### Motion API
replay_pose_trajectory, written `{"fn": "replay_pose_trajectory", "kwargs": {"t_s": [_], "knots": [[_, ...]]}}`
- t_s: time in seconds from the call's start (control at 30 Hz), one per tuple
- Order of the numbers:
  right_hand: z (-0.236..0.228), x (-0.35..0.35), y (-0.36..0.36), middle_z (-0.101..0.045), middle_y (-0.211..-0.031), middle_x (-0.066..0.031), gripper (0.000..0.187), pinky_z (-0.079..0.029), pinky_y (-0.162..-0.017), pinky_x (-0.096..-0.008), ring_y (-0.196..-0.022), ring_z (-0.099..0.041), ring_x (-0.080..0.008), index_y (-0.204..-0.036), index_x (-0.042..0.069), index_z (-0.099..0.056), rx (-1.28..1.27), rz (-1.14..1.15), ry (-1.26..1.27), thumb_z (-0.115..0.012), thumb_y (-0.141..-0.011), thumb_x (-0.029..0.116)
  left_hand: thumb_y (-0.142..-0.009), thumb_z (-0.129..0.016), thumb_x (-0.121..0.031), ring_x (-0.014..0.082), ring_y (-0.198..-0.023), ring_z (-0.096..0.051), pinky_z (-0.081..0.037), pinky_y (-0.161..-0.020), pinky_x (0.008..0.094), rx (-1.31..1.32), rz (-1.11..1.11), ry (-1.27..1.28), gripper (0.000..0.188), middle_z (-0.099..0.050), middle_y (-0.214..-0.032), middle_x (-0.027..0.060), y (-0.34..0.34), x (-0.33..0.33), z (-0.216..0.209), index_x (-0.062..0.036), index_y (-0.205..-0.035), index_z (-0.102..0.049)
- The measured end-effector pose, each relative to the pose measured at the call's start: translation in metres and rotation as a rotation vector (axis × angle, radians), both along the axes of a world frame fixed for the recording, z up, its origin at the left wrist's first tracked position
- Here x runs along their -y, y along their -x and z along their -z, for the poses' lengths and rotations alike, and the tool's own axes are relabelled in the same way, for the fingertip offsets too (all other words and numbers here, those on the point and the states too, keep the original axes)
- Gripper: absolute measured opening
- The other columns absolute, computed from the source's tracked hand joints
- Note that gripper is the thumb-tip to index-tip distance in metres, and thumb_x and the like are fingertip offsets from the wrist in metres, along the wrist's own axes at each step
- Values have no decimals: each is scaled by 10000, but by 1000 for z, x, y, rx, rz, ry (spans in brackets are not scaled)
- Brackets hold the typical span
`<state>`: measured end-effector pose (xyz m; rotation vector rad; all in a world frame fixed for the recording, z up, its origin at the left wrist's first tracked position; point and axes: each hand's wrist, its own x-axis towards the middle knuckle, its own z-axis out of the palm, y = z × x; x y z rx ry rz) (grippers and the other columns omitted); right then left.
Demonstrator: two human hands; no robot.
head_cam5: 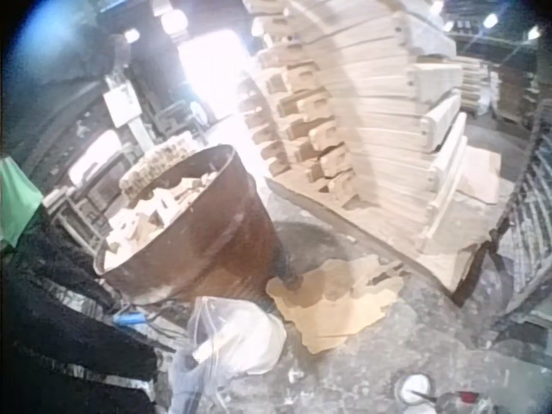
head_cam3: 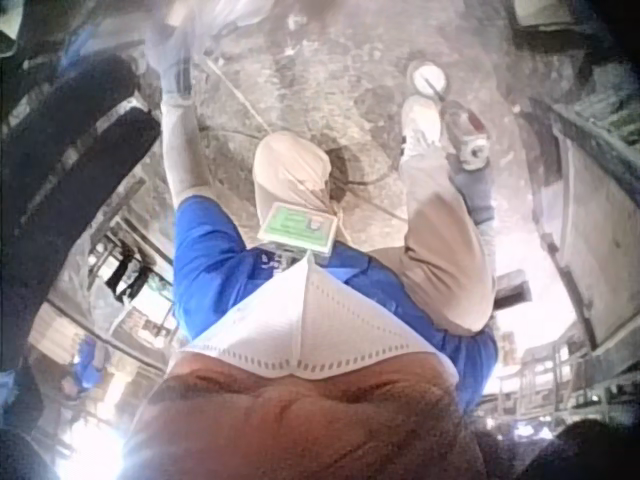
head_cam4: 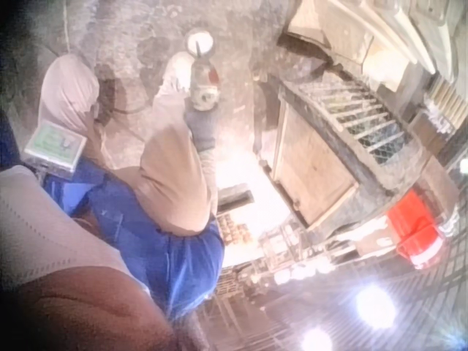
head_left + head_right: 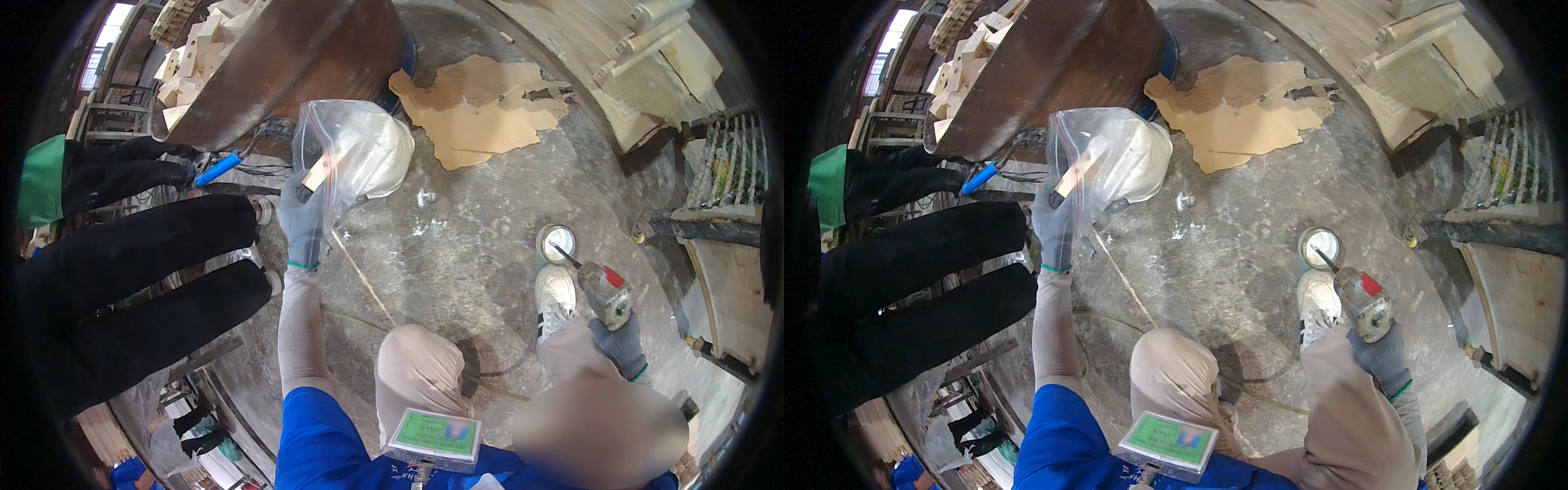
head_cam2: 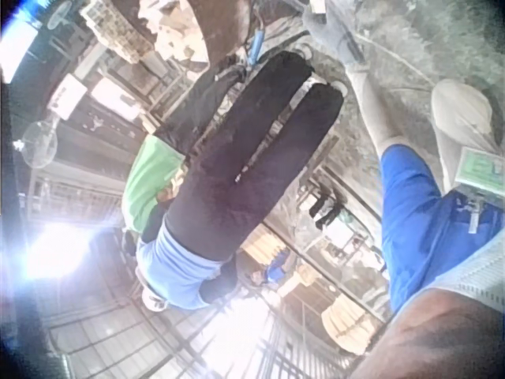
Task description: The person pours liquids from two bottles into a small container, then uses a power drill with a mixing attachment to blend the contents. They add a white powder from a bag and continue mixing before moving the container to a workbench.
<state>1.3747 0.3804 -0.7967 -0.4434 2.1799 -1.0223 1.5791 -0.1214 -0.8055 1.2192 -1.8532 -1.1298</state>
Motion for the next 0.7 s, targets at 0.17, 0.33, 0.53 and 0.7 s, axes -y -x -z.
{"fn": "replay_pose_trajectory", "kwargs": {"t_s": [0.17,0.33,0.53,0.7], "knots": [[5,-4,-1,-636,-760,-91,199,-472,-575,-350,-676,-627,-220,-868,29,-605,-95,-72,28,-664,-714,140,-772,-645,18,151,-933,-598,-486,-818,248,-124,17,-17,385,-604,-1043,140,-26,-19,-26,82,-1117,-487],[6,-5,0,-634,-762,-103,219,-475,-588,-348,-678,-622,-219,-874,17,-601,-81,-38,11,-673,-706,138,-762,-650,22,156,-929,-598,-478,-828,247,-84,28,-34,407,-604,-1044,151,-27,-15,-32,97,-1124,-479],[5,-5,-1,-643,-782,-90,233,-482,-602,-325,-702,-622,-182,-880,12,-602,-36,-8,28,-685,-702,136,-747,-668,0,158,-924,-597,-477,-814,245,-67,4,-50,418,-607,-1037,145,-27,-12,-28,94,-1116,-494],[6,-5,-1,-644,-784,-84,233,-482,-603,-324,-704,-620,-167,-870,4,-600,6,-3,31,-686,-702,141,-764,-653,19,137,-879,-608,-486,-763,229,-142,-9,-38,369,-622,-1005,124,-28,-17,-33,64,-1104,-516]]}}
